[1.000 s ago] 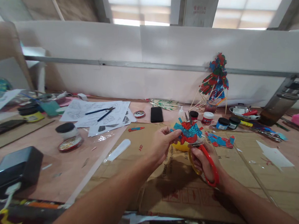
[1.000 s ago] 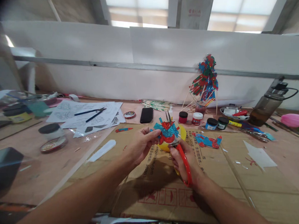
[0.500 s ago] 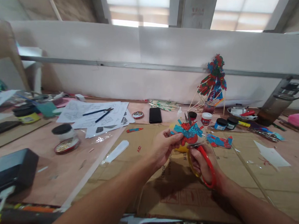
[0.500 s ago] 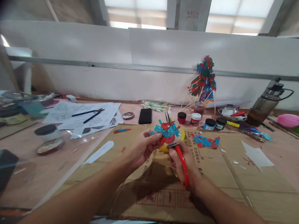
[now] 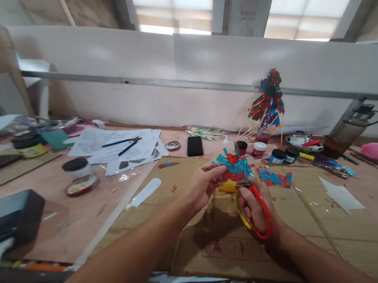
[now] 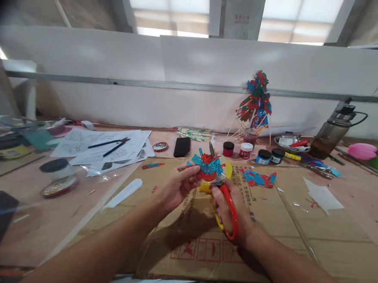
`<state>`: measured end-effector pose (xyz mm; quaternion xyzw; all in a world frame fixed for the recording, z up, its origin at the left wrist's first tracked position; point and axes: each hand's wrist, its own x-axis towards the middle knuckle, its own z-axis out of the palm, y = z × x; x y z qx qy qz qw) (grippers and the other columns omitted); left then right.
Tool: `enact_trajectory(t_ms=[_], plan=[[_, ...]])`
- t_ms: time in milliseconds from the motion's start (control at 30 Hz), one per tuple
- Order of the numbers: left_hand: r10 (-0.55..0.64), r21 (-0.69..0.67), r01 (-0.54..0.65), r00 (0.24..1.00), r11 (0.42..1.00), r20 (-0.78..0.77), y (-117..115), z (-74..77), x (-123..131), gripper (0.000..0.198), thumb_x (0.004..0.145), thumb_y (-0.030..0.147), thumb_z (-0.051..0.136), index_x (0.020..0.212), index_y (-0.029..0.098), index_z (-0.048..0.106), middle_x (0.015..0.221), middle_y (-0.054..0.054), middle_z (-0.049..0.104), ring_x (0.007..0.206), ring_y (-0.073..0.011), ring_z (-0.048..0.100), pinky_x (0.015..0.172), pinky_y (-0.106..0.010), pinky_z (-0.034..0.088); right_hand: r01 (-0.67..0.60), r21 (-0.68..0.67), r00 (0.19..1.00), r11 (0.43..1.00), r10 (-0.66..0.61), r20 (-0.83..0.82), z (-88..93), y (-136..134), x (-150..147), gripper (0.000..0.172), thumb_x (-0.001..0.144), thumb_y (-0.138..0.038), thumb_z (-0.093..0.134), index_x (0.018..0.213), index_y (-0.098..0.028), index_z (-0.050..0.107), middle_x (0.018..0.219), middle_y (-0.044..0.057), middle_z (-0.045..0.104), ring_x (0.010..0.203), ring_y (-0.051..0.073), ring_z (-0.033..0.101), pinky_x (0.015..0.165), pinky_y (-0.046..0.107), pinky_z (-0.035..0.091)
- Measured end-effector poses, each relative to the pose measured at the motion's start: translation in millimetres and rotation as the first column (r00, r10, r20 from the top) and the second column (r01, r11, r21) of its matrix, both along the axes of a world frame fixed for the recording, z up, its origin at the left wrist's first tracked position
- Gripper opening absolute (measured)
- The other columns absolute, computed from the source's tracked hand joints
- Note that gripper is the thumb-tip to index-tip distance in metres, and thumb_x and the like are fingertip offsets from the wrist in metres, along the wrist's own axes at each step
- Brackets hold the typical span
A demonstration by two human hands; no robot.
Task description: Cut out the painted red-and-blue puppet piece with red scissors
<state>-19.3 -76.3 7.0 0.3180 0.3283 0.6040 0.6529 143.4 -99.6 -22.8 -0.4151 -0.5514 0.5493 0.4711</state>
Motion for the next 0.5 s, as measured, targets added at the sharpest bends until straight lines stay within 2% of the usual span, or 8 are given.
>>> enact_trajectory(t_ms=[100,267,400,500], plan=[[0.033,-0.033,-0.032,0.998,0.999,0.044,2.9,0.5,-4.2,0.027,0.056,0.023,0.09,0.067,0.015,0.067,0.058,0.002,0.062,0.055,-0.009,0.058,0.054,-0.02,0.045,-0.002,-0.01,1.0,1.0,0.002,0.018,2.8,1.2,-0.5,0.028,0.08,-0.045,0.071,0.087,-0.024,0.055,0.061,-0.005,0.05,0.045,0.009,0.038,0.038,0.02,0.033],[0.163,-0.054,-0.158,0.98,0.986,0.111,9.8,10.9,-17.1,0.021,0.059,0.015,0.082,0.066,0.017,0.062,0.067,0.001,0.069,0.057,-0.0105,0.062,0.054,-0.021,0.049,-0.185,0.013,0.983,0.983,0.185,-0.01,1.3,12.2,0.8,0.024,0.088,-0.044,0.06,0.097,-0.023,0.054,0.059,-0.009,0.044,0.041,0.008,0.038,0.039,0.019,0.036],[0.284,-0.05,-0.281,0.955,0.958,0.083,13.6,17.1,-23.5,0.019,0.059,0.016,0.078,0.066,0.018,0.06,0.064,0.001,0.069,0.052,-0.0105,0.061,0.051,-0.021,0.046,-0.237,-0.002,0.972,0.972,0.237,-0.001,-1.8,17.0,3.0,0.025,0.088,-0.043,0.058,0.1,-0.022,0.053,0.059,-0.009,0.046,0.042,0.008,0.04,0.04,0.019,0.039],[0.289,0.002,-0.29,0.956,0.957,0.057,14.6,16.3,-24.7,0.024,0.057,0.018,0.082,0.07,0.018,0.062,0.066,0.002,0.07,0.054,-0.0111,0.063,0.055,-0.021,0.049,-0.263,-0.022,0.964,0.965,0.263,0.023,2.3,15.5,2.7,0.026,0.085,-0.044,0.06,0.099,-0.022,0.054,0.06,-0.009,0.047,0.041,0.008,0.041,0.04,0.02,0.041]])
